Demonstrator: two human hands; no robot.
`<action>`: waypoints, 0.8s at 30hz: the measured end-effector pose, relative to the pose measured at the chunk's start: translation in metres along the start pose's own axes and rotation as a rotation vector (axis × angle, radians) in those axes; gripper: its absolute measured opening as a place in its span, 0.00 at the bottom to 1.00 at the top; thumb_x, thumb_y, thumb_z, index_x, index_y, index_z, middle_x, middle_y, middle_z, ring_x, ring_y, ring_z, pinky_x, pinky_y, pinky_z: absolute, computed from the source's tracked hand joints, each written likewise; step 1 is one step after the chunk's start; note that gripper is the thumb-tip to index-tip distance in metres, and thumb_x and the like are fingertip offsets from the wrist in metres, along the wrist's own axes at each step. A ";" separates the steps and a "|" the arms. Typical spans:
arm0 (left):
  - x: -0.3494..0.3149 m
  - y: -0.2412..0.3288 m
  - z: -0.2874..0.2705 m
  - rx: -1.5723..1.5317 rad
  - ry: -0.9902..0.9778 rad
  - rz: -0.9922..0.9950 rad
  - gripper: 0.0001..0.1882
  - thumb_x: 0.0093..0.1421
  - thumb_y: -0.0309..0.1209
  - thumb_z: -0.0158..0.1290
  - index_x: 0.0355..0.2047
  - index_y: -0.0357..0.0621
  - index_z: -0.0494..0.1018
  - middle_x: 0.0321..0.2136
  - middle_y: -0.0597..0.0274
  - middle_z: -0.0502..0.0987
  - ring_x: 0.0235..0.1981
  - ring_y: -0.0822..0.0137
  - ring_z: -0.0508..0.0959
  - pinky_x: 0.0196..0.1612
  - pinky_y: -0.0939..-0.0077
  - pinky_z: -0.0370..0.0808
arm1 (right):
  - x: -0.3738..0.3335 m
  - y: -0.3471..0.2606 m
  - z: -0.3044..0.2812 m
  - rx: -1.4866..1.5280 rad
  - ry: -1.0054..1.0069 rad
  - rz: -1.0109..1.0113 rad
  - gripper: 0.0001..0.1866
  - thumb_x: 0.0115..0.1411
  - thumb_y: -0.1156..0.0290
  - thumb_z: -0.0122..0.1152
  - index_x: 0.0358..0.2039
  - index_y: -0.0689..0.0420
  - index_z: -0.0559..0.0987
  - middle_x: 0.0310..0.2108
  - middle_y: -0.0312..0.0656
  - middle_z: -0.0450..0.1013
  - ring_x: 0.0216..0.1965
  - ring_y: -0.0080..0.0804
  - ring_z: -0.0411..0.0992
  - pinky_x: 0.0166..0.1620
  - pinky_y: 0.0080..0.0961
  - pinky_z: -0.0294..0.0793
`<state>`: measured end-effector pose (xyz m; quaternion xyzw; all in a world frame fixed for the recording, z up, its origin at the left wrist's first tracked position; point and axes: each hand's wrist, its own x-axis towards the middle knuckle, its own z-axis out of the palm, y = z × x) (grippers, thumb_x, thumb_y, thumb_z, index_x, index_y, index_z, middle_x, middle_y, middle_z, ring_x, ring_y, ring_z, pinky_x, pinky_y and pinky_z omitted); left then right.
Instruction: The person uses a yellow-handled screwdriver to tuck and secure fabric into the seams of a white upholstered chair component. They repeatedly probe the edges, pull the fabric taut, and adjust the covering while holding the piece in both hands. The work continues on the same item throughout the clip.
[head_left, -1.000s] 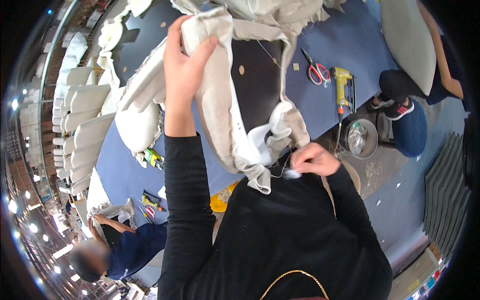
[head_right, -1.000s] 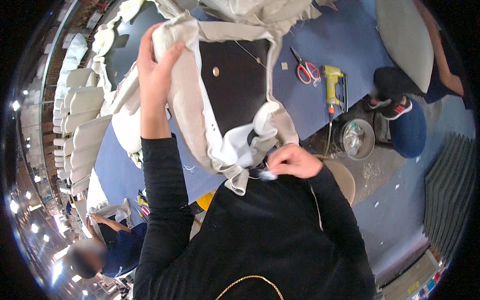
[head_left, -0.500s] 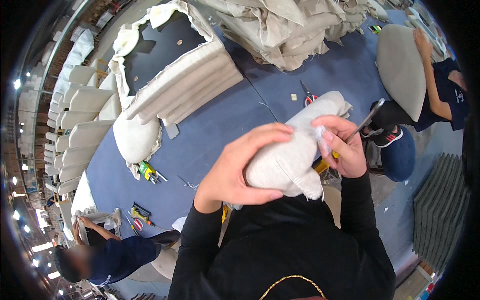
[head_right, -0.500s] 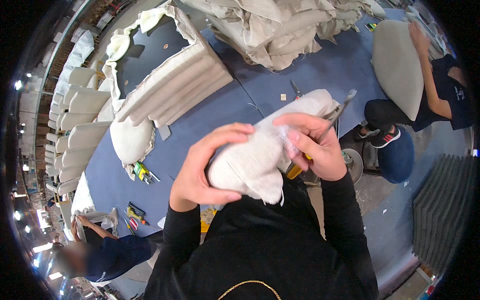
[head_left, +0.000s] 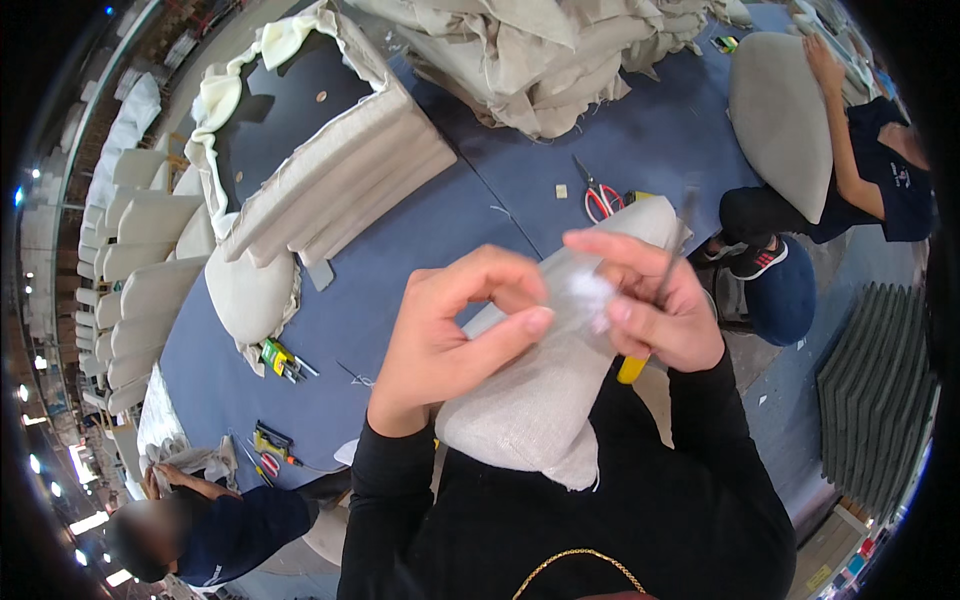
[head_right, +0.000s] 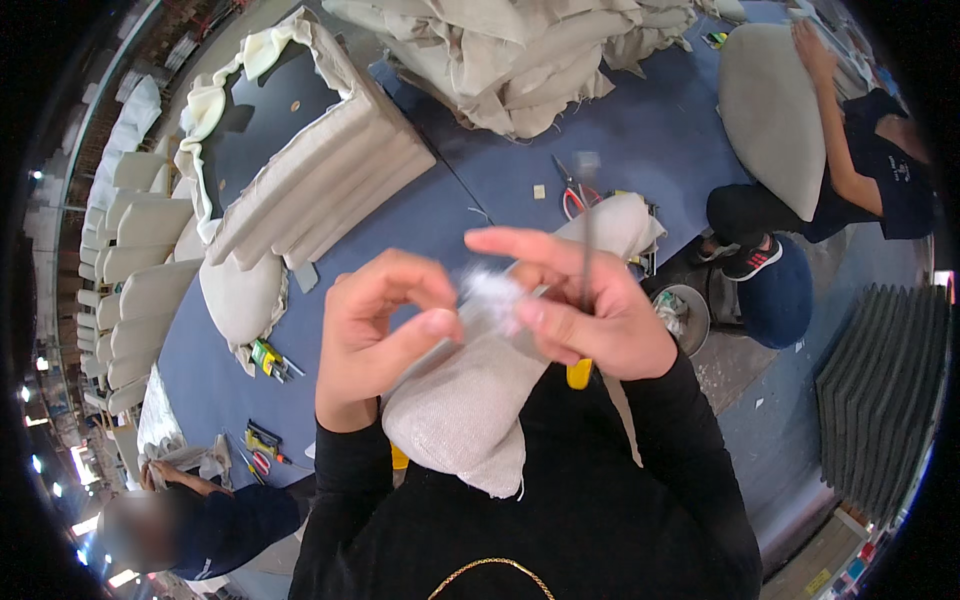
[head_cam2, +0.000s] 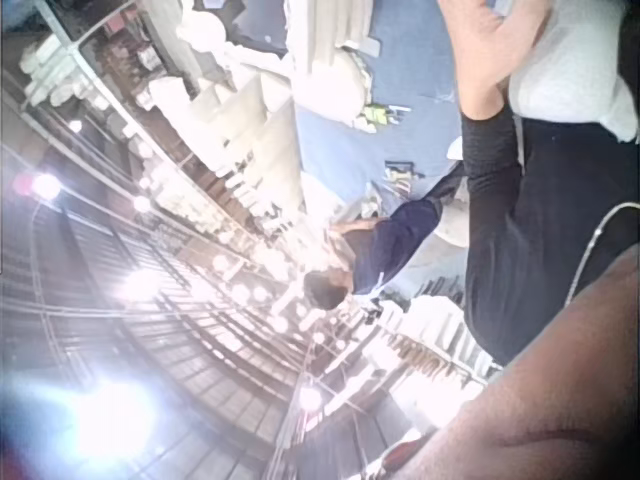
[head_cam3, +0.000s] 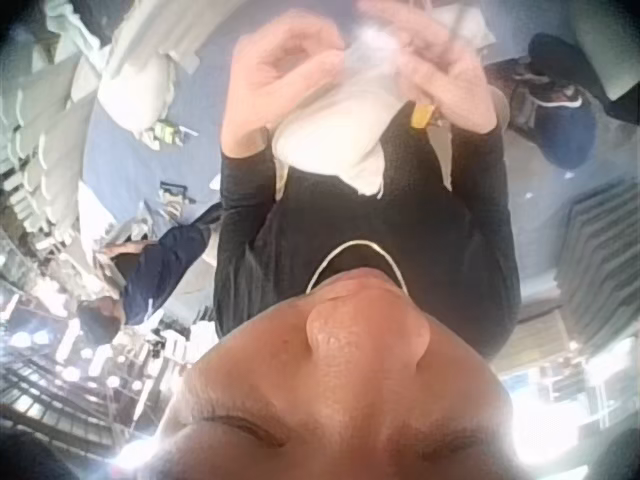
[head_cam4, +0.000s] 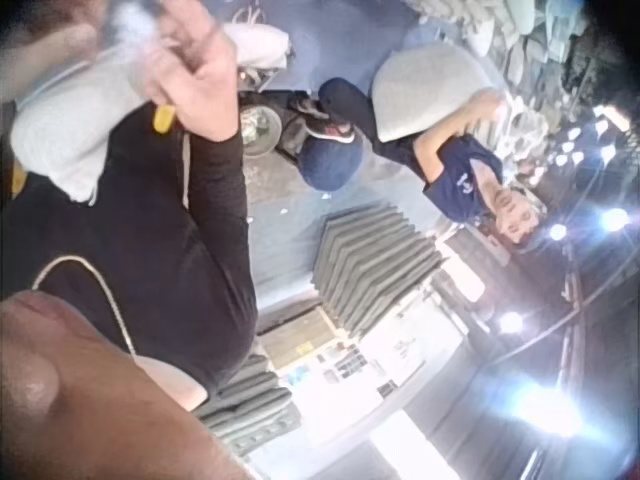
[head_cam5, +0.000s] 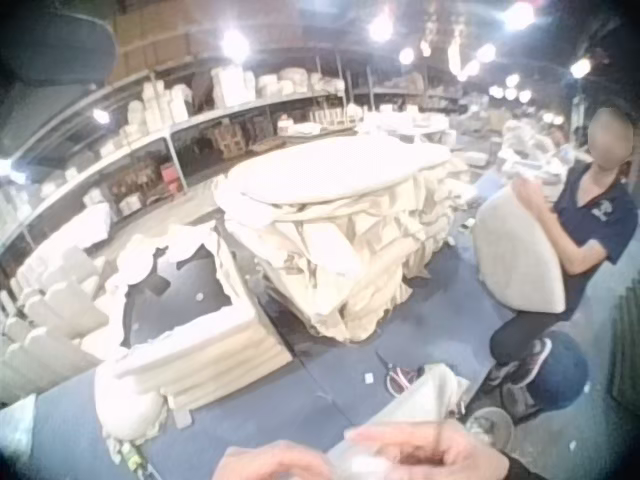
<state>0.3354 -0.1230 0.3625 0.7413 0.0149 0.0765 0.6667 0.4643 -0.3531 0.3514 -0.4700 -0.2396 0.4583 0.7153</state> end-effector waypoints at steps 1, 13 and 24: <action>0.010 0.004 0.016 -0.025 0.121 0.089 0.09 0.61 0.22 0.68 0.42 0.38 0.82 0.32 0.61 0.84 0.30 0.74 0.84 0.38 0.78 0.80 | 0.003 0.002 0.004 0.032 -0.017 -0.011 0.28 0.71 0.74 0.61 0.70 0.63 0.70 0.35 0.36 0.80 0.20 0.13 0.63 0.26 0.14 0.59; 0.013 -0.018 -0.006 -0.657 -0.044 0.024 0.05 0.69 0.26 0.62 0.41 0.37 0.80 0.30 0.63 0.80 0.29 0.72 0.77 0.33 0.76 0.74 | 0.017 0.022 -0.016 0.351 0.130 -0.111 0.18 0.70 0.75 0.63 0.58 0.56 0.71 0.26 0.34 0.75 0.15 0.11 0.58 0.19 0.14 0.52; 0.016 -0.003 -0.001 -0.191 0.245 -0.029 0.15 0.63 0.21 0.67 0.50 0.36 0.81 0.36 0.61 0.86 0.35 0.74 0.84 0.41 0.80 0.78 | 0.034 0.007 0.020 -0.127 0.051 -0.056 0.21 0.68 0.75 0.70 0.60 0.62 0.79 0.35 0.36 0.83 0.25 0.10 0.71 0.26 0.13 0.66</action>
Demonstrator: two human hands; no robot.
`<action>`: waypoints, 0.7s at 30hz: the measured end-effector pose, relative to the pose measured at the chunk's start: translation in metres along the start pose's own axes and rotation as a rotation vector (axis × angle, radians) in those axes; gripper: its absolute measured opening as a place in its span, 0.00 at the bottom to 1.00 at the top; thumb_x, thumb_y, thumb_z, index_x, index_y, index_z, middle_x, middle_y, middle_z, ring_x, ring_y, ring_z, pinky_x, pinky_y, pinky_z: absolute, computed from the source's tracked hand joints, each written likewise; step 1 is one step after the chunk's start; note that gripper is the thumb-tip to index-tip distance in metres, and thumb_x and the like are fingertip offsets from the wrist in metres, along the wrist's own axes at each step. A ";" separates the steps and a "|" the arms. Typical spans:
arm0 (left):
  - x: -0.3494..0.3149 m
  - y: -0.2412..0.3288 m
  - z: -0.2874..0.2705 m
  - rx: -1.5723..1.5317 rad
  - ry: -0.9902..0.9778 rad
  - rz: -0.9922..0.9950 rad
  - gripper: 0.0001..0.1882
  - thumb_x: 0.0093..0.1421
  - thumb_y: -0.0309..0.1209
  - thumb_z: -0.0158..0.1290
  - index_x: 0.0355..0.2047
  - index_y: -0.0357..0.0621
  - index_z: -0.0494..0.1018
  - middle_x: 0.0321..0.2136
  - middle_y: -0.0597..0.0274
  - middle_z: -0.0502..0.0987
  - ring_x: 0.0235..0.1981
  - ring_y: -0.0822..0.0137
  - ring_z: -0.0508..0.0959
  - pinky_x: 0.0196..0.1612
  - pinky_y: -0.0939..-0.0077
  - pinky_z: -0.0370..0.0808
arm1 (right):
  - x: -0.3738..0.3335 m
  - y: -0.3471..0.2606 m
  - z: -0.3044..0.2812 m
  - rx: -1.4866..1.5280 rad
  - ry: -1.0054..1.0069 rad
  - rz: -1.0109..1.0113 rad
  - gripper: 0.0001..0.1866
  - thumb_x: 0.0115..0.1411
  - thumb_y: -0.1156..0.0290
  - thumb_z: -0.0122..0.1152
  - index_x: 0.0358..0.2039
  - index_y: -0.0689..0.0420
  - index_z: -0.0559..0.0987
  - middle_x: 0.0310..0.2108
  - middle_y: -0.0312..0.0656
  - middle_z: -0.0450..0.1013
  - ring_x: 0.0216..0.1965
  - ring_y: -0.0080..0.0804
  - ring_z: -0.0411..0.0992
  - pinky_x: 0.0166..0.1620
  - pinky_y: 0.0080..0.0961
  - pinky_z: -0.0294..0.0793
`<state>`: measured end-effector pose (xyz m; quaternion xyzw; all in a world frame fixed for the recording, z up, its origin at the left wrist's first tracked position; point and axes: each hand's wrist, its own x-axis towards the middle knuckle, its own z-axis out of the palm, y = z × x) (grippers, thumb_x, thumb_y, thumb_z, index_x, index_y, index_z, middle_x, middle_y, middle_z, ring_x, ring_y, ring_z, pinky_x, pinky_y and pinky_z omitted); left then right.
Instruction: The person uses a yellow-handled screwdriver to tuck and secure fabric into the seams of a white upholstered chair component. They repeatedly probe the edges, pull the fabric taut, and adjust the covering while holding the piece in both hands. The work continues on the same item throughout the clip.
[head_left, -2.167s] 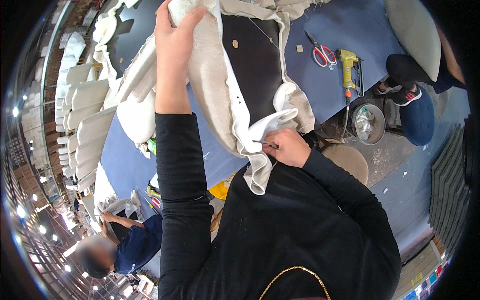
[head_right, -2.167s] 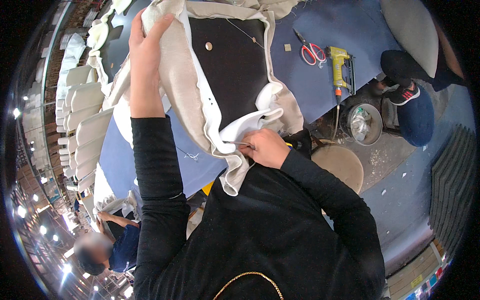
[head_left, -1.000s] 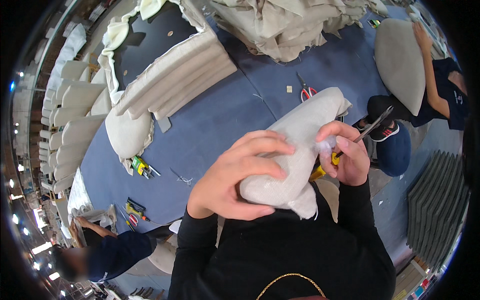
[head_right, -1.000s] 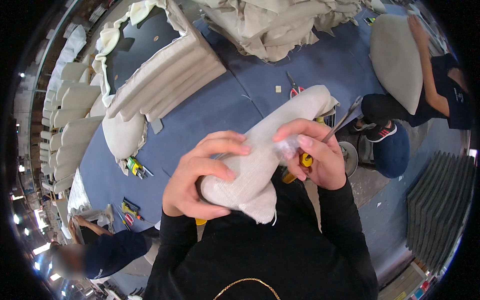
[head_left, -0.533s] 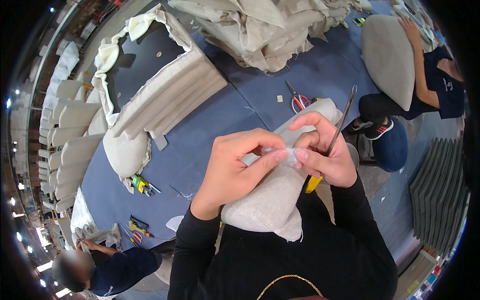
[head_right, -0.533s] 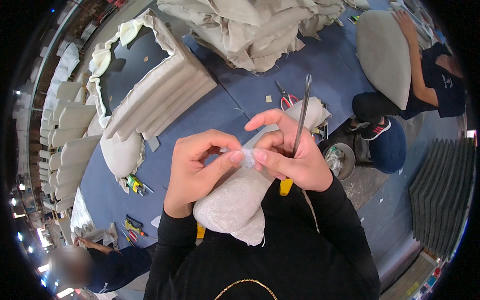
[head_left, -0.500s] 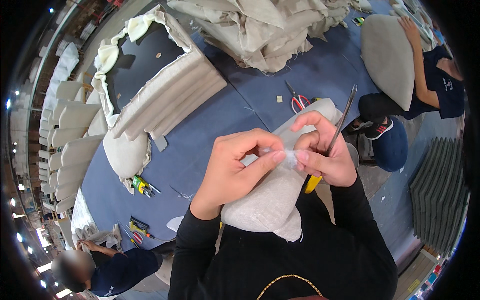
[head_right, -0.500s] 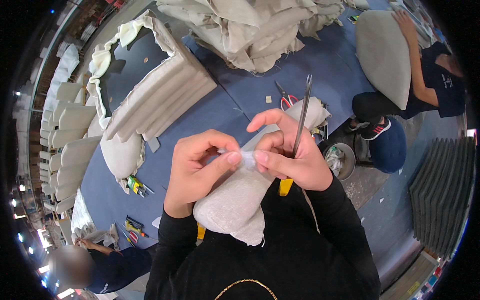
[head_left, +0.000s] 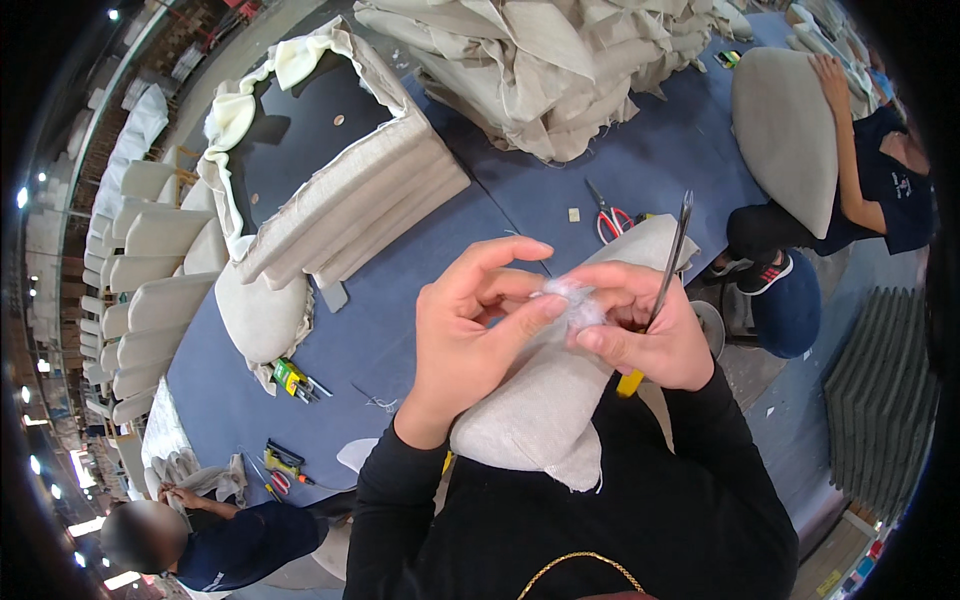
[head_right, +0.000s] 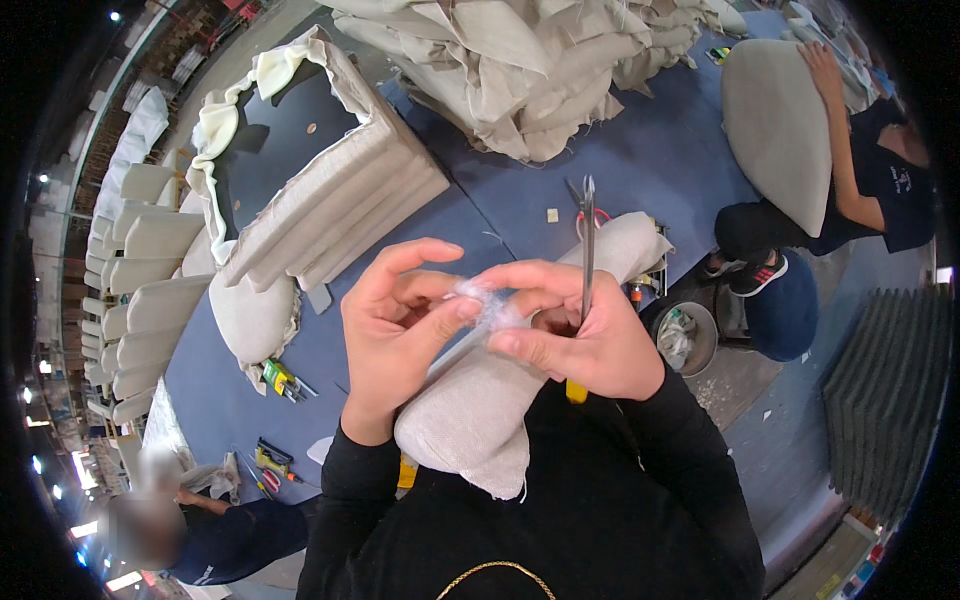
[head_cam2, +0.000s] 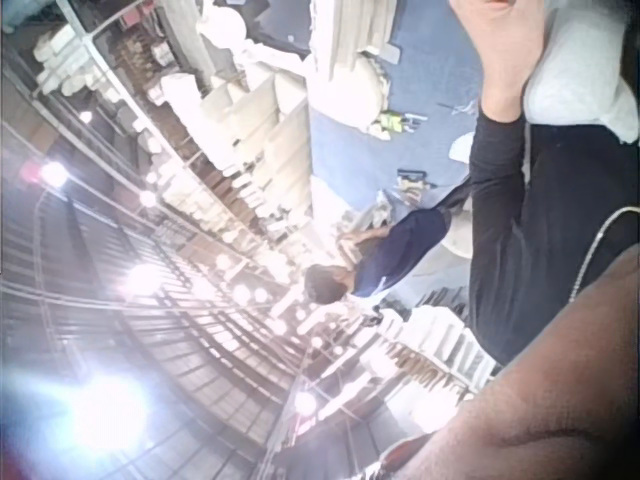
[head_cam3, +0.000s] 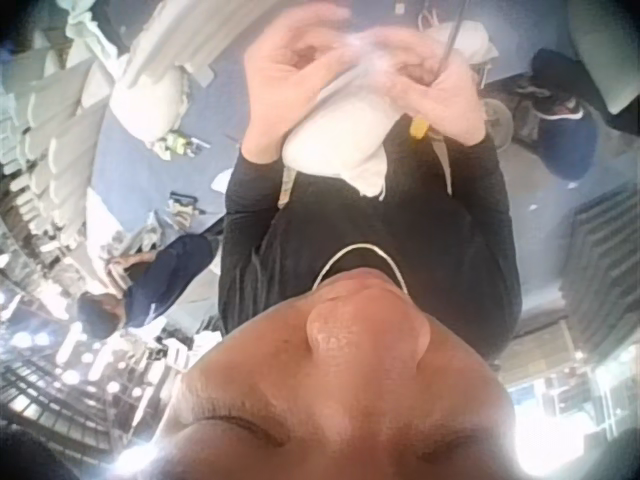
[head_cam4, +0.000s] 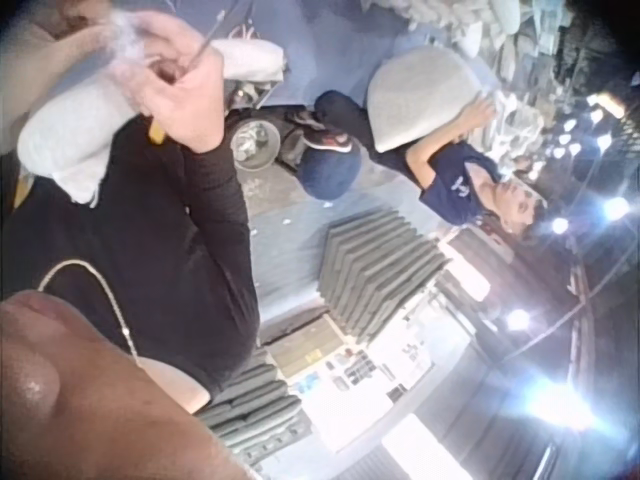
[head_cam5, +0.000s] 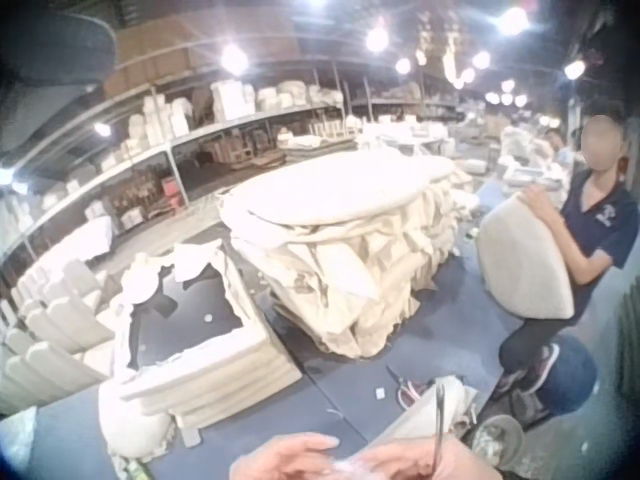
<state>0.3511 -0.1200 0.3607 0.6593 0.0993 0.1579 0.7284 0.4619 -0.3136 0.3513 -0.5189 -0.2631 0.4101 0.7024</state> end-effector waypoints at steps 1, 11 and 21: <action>0.000 0.002 0.002 0.026 -0.009 -0.009 0.16 0.63 0.21 0.67 0.51 0.37 0.81 0.36 0.61 0.88 0.35 0.75 0.85 0.41 0.81 0.78 | 0.000 0.000 0.002 -0.019 0.017 -0.016 0.20 0.67 0.75 0.71 0.59 0.62 0.80 0.35 0.36 0.83 0.26 0.10 0.71 0.26 0.13 0.66; -0.001 -0.008 0.003 0.192 -0.021 0.228 0.14 0.68 0.20 0.61 0.53 0.38 0.79 0.33 0.59 0.87 0.35 0.74 0.86 0.40 0.81 0.80 | -0.007 0.011 -0.010 0.071 0.101 -0.019 0.09 0.70 0.71 0.68 0.46 0.61 0.80 0.33 0.38 0.81 0.20 0.15 0.66 0.23 0.14 0.61; 0.006 -0.030 -0.056 0.627 0.142 0.112 0.27 0.67 0.24 0.62 0.65 0.42 0.71 0.48 0.53 0.85 0.48 0.69 0.84 0.52 0.71 0.79 | 0.002 0.029 -0.016 0.384 0.185 -0.109 0.16 0.81 0.57 0.48 0.41 0.56 0.74 0.26 0.41 0.73 0.14 0.17 0.60 0.18 0.15 0.54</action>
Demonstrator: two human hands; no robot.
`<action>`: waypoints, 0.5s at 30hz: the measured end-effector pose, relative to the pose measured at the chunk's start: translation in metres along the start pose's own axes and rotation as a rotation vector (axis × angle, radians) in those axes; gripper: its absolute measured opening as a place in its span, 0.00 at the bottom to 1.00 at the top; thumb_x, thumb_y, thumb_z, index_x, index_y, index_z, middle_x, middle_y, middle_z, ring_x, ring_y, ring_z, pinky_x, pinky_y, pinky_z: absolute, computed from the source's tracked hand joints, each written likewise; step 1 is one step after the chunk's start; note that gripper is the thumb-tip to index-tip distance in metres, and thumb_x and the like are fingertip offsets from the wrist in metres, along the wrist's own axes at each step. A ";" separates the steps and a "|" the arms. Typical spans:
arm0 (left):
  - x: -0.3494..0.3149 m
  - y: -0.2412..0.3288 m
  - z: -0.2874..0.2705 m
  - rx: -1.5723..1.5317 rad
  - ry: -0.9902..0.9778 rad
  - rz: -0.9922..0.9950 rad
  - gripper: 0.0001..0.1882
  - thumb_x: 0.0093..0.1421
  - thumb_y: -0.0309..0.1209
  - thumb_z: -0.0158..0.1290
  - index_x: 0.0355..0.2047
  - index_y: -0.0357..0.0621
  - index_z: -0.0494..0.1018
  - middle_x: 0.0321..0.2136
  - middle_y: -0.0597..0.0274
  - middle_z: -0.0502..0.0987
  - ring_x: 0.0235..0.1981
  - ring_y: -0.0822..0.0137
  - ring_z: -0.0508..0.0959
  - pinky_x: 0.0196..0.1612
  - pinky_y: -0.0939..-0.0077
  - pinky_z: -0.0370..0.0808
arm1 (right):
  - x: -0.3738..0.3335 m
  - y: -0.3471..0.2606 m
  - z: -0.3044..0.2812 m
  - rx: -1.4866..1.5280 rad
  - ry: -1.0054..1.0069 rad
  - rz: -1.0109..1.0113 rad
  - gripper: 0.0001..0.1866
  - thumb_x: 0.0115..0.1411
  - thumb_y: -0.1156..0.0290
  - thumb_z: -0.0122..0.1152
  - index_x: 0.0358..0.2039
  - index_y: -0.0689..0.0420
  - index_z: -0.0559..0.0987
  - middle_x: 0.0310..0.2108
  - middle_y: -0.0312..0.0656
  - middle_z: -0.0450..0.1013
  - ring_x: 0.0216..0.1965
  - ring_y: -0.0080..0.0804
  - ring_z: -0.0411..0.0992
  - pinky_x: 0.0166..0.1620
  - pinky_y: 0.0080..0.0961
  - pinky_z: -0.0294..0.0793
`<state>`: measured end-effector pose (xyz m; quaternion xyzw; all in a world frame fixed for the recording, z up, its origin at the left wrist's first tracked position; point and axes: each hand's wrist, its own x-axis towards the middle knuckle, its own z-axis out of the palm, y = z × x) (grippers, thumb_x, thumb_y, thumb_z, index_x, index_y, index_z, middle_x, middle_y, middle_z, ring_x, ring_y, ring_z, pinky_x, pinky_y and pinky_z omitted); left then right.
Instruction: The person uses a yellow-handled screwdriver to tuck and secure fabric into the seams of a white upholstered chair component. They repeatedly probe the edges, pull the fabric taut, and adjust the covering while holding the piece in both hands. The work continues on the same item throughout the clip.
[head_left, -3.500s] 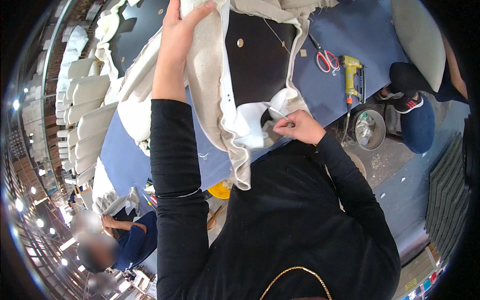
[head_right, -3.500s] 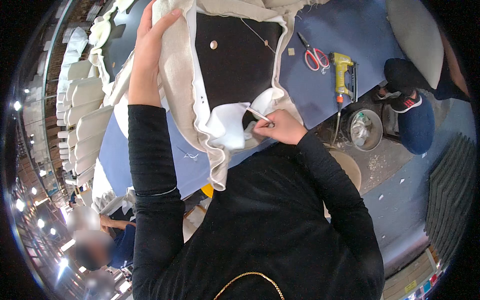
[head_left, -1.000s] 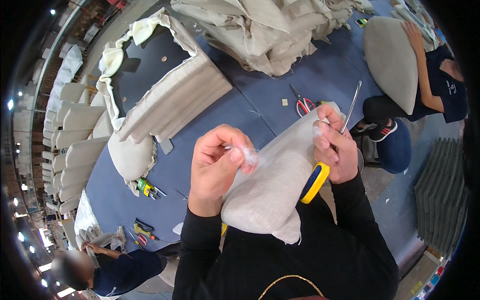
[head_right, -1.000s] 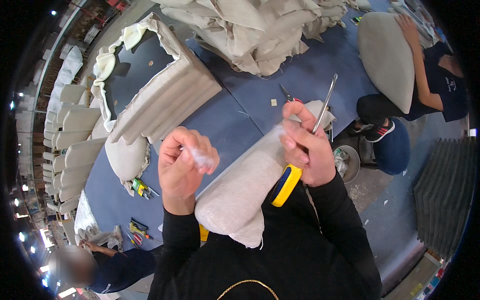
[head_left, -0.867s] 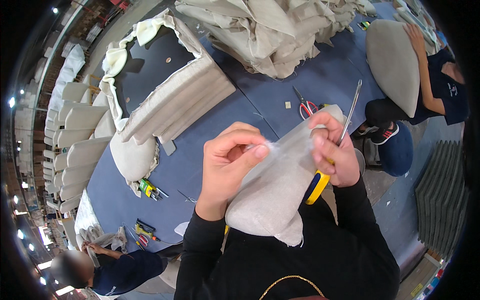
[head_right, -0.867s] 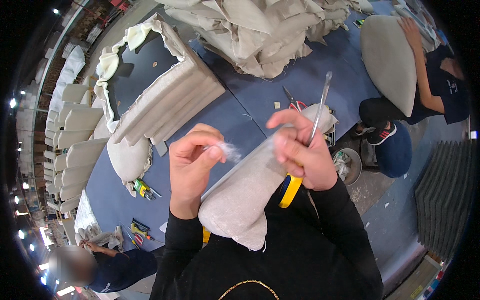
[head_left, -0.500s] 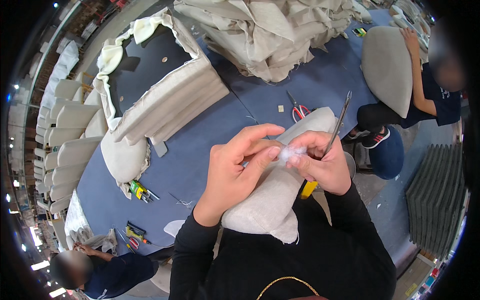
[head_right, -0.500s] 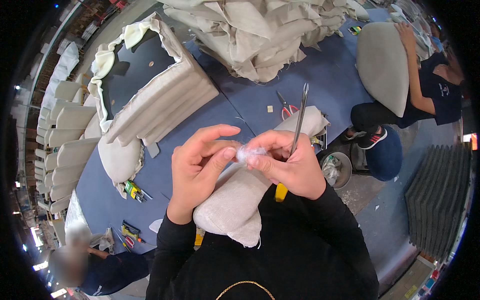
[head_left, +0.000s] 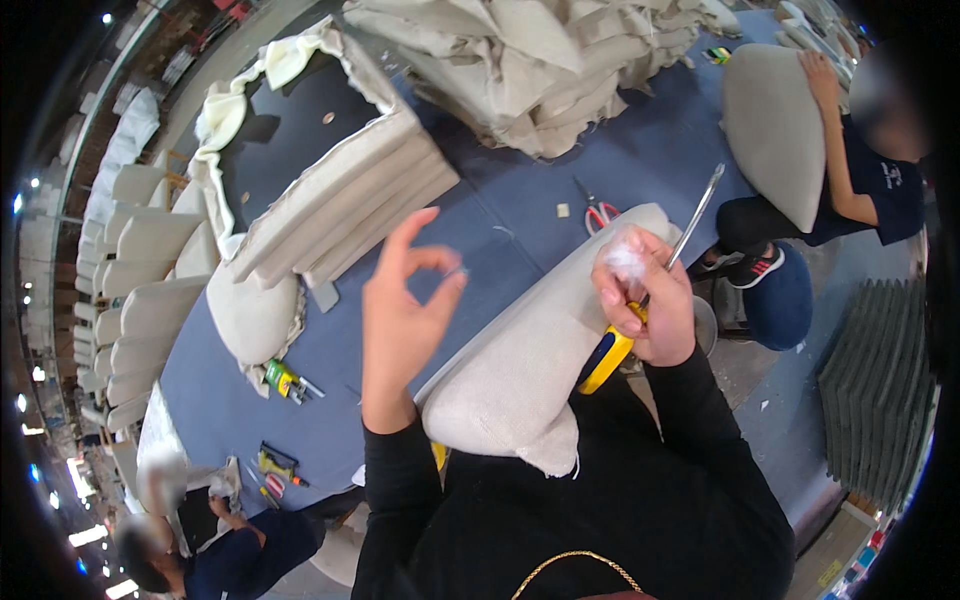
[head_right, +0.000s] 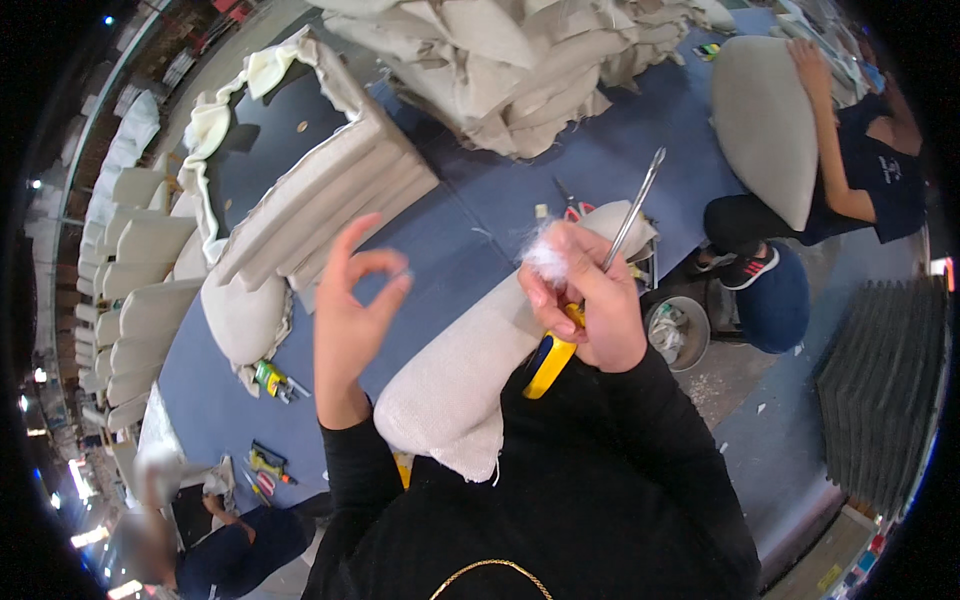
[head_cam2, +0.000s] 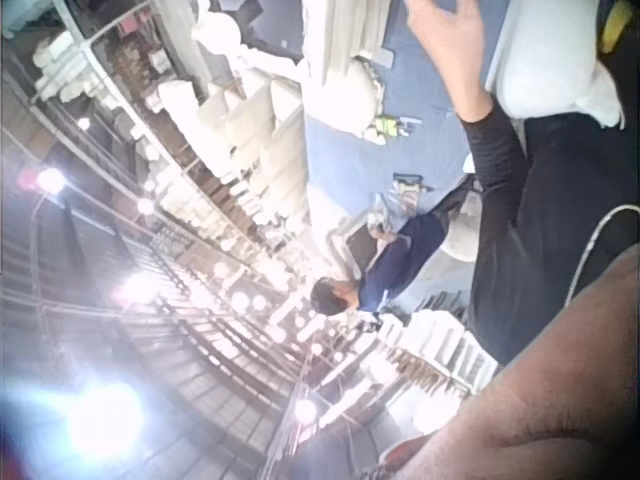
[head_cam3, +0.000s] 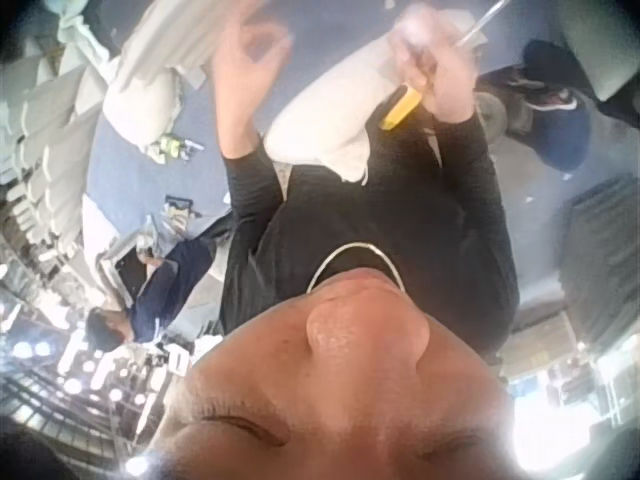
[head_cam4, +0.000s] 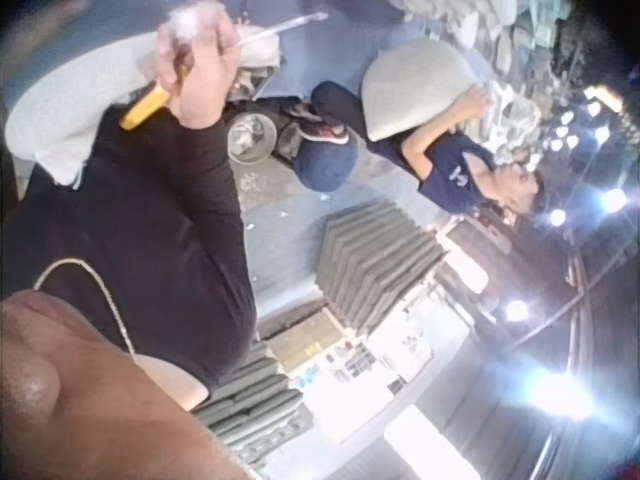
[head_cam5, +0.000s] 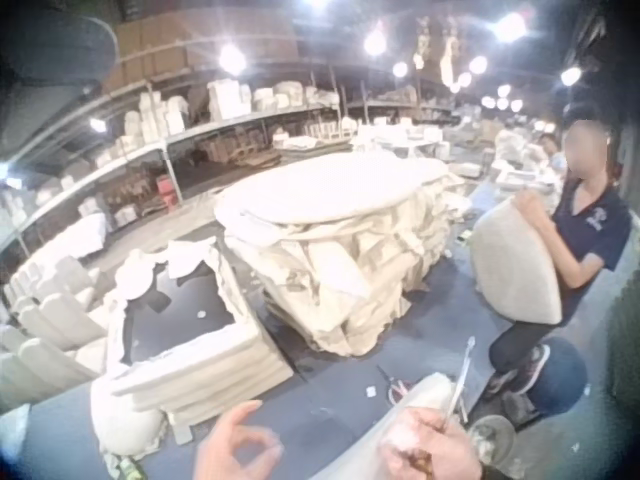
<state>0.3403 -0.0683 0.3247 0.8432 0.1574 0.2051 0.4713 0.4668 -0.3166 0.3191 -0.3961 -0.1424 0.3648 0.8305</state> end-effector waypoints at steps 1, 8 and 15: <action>-0.008 0.004 -0.001 -0.008 -0.052 0.016 0.31 0.65 0.27 0.65 0.67 0.41 0.70 0.53 0.48 0.82 0.56 0.62 0.81 0.58 0.66 0.76 | 0.003 0.004 0.005 0.013 0.005 0.009 0.16 0.81 0.57 0.48 0.42 0.56 0.74 0.25 0.41 0.72 0.14 0.18 0.60 0.18 0.15 0.54; -0.045 0.012 -0.020 -0.571 -0.377 0.065 0.43 0.51 0.53 0.74 0.60 0.37 0.78 0.57 0.43 0.79 0.61 0.45 0.78 0.65 0.57 0.71 | 0.036 0.010 0.020 -0.078 -0.016 0.047 0.26 0.81 0.46 0.38 0.37 0.54 0.72 0.22 0.39 0.69 0.09 0.18 0.55 0.13 0.17 0.49; -0.067 0.053 -0.018 0.335 0.187 0.390 0.32 0.41 0.41 0.79 0.48 0.47 0.82 0.53 0.53 0.79 0.55 0.44 0.77 0.60 0.51 0.73 | 0.093 0.025 0.043 -0.229 -0.239 0.077 0.33 0.78 0.40 0.40 0.26 0.55 0.74 0.19 0.33 0.68 0.13 0.17 0.60 0.17 0.17 0.51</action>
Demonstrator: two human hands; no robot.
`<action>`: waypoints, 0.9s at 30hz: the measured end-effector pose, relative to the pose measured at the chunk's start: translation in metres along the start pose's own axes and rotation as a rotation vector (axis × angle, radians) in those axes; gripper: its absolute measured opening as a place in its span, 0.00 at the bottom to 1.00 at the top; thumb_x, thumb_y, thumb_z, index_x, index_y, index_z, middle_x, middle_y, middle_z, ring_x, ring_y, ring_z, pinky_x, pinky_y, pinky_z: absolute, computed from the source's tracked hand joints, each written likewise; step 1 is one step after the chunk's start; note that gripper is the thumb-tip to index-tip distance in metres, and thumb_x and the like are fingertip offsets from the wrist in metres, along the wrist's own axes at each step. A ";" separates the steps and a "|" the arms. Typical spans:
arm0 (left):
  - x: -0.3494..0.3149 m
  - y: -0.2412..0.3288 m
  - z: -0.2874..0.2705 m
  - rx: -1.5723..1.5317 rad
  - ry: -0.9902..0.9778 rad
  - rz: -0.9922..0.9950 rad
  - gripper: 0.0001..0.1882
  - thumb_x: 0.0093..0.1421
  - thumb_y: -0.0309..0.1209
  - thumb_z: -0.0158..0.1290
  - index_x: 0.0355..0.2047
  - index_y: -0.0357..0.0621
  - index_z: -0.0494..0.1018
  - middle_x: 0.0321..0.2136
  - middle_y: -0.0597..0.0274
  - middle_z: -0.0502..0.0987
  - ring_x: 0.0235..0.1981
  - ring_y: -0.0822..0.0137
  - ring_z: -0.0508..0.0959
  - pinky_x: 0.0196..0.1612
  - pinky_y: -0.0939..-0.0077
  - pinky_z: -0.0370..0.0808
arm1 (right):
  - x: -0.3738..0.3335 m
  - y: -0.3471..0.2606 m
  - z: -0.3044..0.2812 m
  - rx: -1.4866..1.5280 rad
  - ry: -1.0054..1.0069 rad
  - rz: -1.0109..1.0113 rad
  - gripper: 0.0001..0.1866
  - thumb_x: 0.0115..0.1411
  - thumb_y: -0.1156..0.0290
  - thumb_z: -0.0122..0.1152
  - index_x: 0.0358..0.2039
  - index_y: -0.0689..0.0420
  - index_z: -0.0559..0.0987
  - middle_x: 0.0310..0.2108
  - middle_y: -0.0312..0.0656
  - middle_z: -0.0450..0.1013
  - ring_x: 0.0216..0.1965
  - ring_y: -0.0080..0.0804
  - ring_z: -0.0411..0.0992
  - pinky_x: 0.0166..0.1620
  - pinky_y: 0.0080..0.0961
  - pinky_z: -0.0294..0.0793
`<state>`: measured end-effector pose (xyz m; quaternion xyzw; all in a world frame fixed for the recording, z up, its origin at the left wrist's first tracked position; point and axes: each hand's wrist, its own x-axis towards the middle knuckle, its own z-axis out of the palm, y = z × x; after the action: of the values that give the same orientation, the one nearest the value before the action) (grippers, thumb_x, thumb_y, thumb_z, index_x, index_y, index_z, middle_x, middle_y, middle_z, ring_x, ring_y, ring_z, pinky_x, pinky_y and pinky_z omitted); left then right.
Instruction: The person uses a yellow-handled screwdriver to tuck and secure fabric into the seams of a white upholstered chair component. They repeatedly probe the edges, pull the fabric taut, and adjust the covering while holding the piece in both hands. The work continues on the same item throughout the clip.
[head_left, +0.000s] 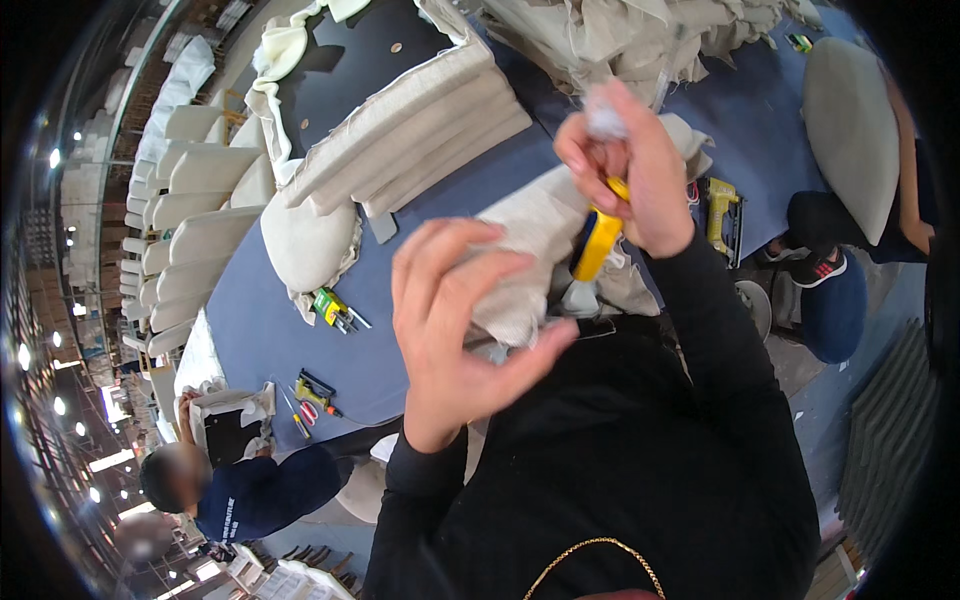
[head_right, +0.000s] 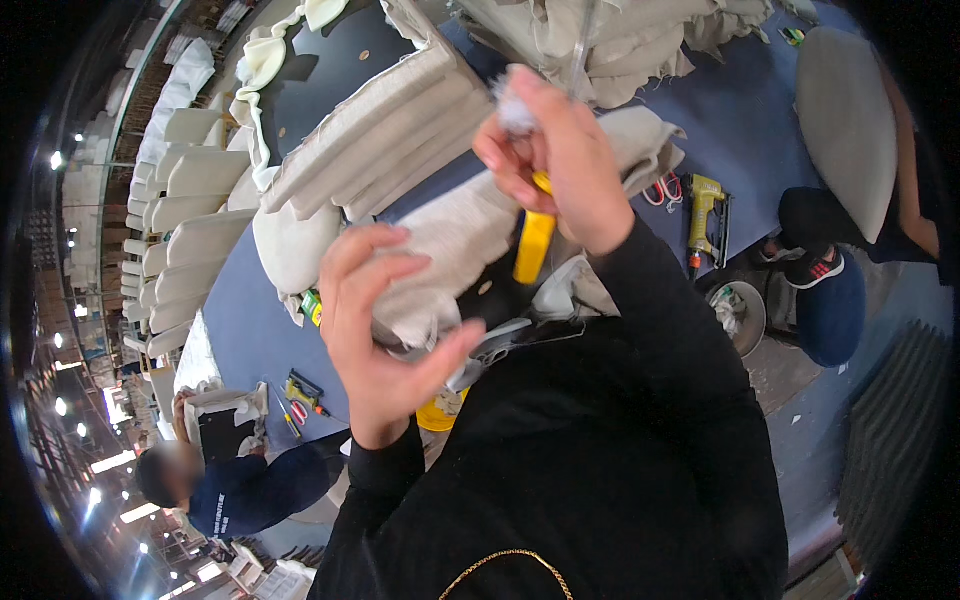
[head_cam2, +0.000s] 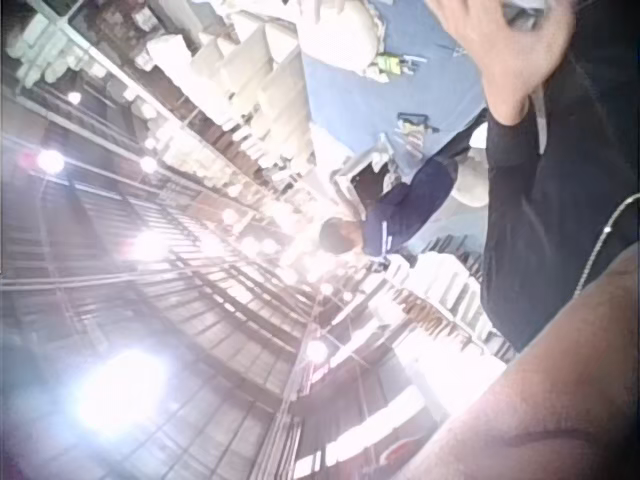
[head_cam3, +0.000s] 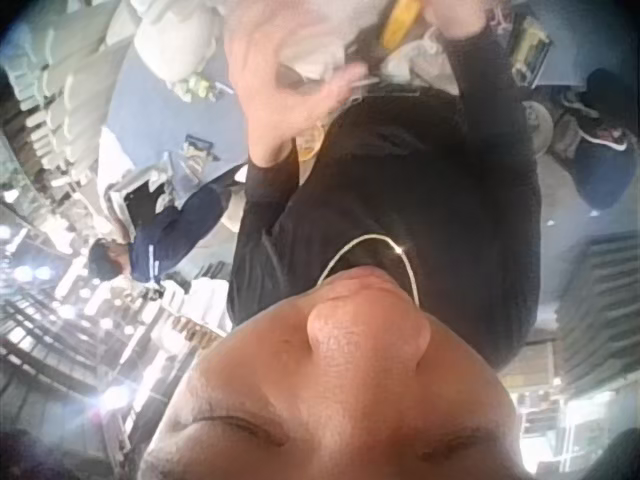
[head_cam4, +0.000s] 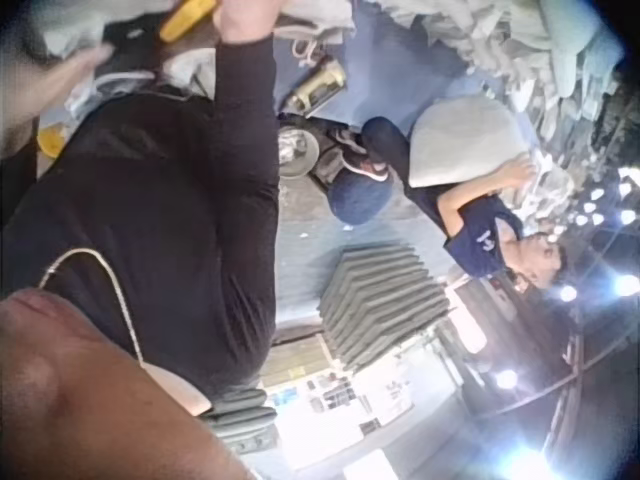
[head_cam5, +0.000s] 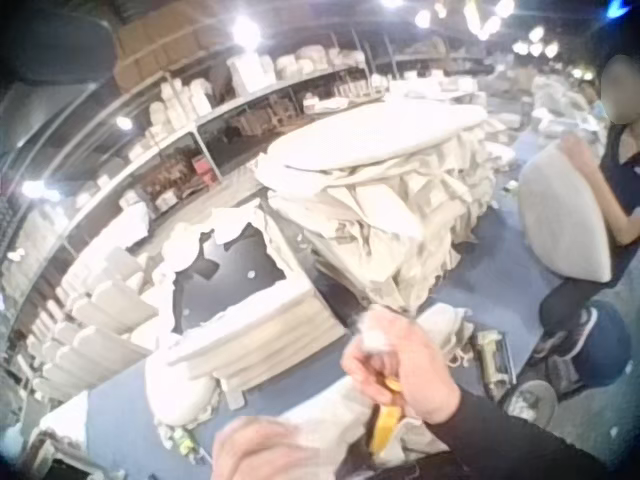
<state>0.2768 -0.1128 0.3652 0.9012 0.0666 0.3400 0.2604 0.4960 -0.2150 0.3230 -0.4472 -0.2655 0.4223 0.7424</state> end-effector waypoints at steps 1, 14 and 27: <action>0.001 -0.002 0.004 0.108 0.032 -0.018 0.26 0.42 0.33 0.75 0.43 0.47 0.80 0.52 0.52 0.79 0.55 0.45 0.76 0.60 0.52 0.72 | 0.009 0.002 0.007 0.073 0.035 -0.063 0.25 0.78 0.46 0.44 0.31 0.53 0.73 0.22 0.33 0.71 0.15 0.17 0.63 0.18 0.17 0.53; 0.019 -0.070 -0.005 -0.149 0.137 -0.007 0.20 0.36 0.24 0.45 0.33 0.35 0.74 0.45 0.45 0.82 0.52 0.44 0.78 0.64 0.58 0.70 | -0.048 0.051 0.026 0.122 0.082 -0.059 0.10 0.79 0.61 0.54 0.48 0.54 0.76 0.29 0.32 0.69 0.18 0.16 0.63 0.21 0.15 0.54; 0.024 -0.073 -0.019 0.004 0.160 -0.080 0.05 0.58 0.22 0.59 0.35 0.34 0.77 0.34 0.54 0.84 0.36 0.62 0.81 0.47 0.73 0.76 | -0.057 0.071 0.062 0.267 -0.058 0.073 0.11 0.79 0.59 0.51 0.41 0.52 0.69 0.27 0.31 0.64 0.21 0.16 0.63 0.25 0.16 0.61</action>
<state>0.2868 -0.0349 0.3538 0.8683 0.1239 0.4002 0.2657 0.3922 -0.2201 0.2873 -0.3412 -0.2120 0.4933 0.7715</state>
